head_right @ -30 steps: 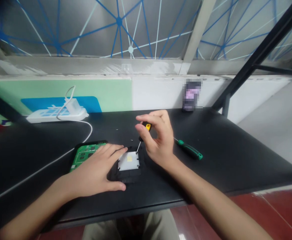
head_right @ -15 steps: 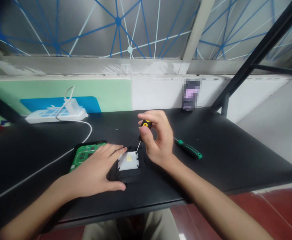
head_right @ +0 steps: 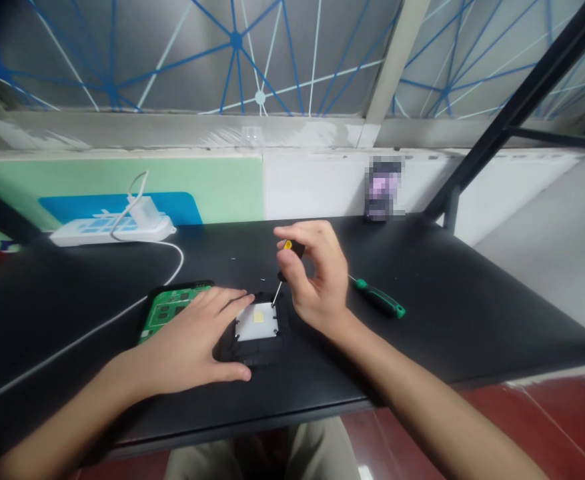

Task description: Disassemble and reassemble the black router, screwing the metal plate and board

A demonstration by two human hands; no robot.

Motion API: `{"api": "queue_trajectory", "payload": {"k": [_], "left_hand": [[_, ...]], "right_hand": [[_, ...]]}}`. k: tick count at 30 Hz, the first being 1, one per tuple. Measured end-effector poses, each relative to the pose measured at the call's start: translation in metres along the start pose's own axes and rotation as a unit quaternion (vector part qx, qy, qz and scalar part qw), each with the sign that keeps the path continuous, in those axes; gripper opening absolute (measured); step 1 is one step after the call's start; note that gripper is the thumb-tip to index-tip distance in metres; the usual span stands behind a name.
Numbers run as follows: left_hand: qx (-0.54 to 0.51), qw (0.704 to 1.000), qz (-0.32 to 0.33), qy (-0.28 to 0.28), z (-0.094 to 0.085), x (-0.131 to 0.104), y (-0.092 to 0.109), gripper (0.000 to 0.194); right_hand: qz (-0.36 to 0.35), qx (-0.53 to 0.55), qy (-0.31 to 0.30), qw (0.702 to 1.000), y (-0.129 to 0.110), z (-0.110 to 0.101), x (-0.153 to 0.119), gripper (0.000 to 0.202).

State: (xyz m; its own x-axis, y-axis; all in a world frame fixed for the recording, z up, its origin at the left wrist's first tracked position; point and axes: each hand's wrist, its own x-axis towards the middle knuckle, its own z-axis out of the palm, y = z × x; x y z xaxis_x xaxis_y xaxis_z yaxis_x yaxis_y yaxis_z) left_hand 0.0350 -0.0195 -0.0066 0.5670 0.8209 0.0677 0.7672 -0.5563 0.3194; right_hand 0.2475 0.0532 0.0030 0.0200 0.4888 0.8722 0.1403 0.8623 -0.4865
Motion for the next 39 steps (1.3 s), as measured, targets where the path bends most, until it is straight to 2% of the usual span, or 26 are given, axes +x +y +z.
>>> {"api": "queue_trajectory", "payload": {"k": [4, 9, 14, 20, 27, 33, 39], "left_hand": [[0.009, 1.0, -0.002, -0.006, -0.0006, 0.0007, 0.0006, 0.095], [0.011, 1.0, -0.005, -0.016, -0.0005, 0.0004, 0.0006, 0.098], [0.013, 1.0, -0.001, -0.01, -0.0009, -0.0001, 0.0004, 0.095], [0.012, 1.0, -0.004, -0.013, -0.0015, 0.0004, 0.0017, 0.097], [0.006, 1.0, -0.003, -0.01, -0.0007, 0.0001, 0.0001, 0.096], [0.01, 1.0, -0.005, -0.013, -0.0015, 0.001, 0.0022, 0.096], [0.009, 1.0, -0.005, -0.012, -0.0006, 0.0005, 0.0011, 0.097]], "right_hand": [[0.003, -0.034, 0.005, 0.999, 0.0003, -0.0006, 0.0005, 0.022], [0.036, 0.022, -0.015, 0.999, -0.0025, 0.0002, -0.0002, 0.03], [0.025, 0.024, -0.027, 0.999, 0.0011, 0.0007, 0.0006, 0.023], [0.019, -0.012, -0.007, 1.0, 0.0037, 0.002, 0.0007, 0.023], [0.062, 0.049, -0.027, 0.997, 0.0004, 0.0017, -0.0011, 0.027], [0.006, -0.031, -0.016, 0.999, 0.0007, -0.0026, 0.0029, 0.023], [0.053, 0.025, -0.019, 0.998, -0.0025, -0.0001, 0.0002, 0.027]]}}
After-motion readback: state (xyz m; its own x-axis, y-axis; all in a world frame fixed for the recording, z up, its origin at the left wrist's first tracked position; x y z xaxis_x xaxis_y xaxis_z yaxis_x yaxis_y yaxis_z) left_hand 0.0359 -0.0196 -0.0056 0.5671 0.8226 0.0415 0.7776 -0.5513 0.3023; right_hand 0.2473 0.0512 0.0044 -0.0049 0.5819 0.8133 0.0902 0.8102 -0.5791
